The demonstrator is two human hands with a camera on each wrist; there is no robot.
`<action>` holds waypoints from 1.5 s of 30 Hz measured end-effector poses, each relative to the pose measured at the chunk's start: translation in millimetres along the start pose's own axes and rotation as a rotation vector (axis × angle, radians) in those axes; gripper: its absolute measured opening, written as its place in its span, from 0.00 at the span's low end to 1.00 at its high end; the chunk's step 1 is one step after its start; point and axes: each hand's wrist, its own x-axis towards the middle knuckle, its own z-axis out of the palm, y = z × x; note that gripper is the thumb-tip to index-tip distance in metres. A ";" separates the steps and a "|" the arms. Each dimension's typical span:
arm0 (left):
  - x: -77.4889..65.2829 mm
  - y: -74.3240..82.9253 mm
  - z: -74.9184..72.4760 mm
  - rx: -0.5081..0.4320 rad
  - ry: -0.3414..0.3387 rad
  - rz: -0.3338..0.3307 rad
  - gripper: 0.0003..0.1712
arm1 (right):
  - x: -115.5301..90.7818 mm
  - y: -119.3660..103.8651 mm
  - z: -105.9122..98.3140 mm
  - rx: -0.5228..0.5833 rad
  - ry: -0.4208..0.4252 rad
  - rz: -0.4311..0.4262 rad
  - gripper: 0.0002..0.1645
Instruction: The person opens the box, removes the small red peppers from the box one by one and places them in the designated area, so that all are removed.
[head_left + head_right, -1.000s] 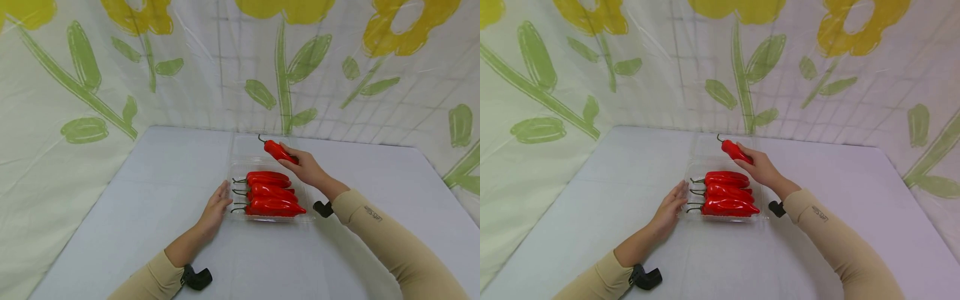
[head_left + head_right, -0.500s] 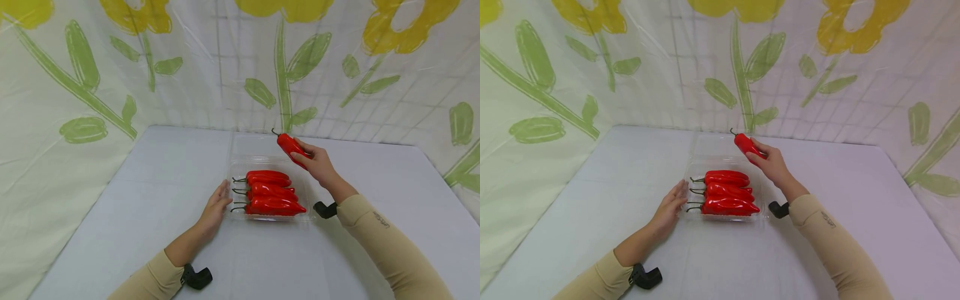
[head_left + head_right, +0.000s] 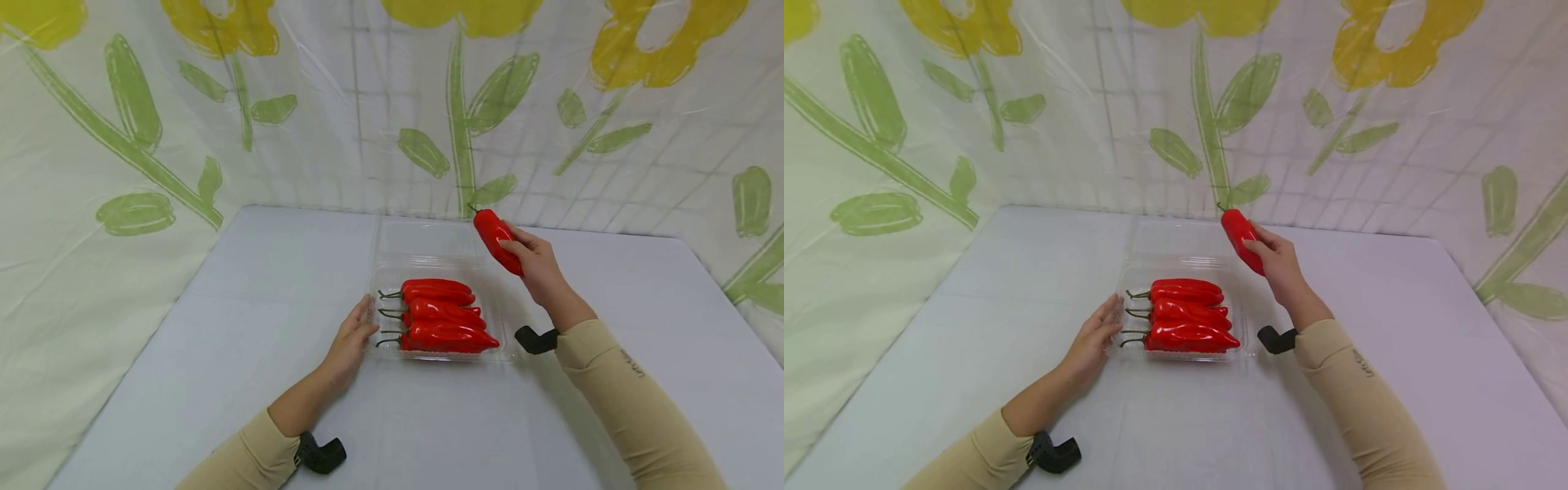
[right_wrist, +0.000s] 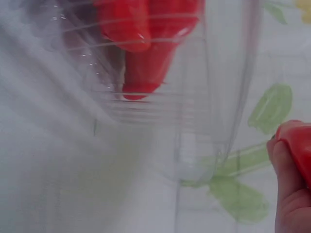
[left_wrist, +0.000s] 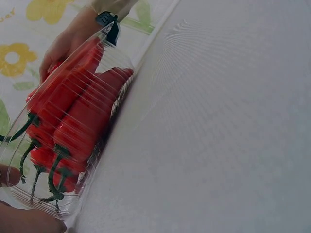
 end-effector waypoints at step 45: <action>0.2 -1.2 -0.1 0.007 0.001 0.016 0.36 | 57.9 39.3 -34.4 -0.633 0.183 -0.074 0.35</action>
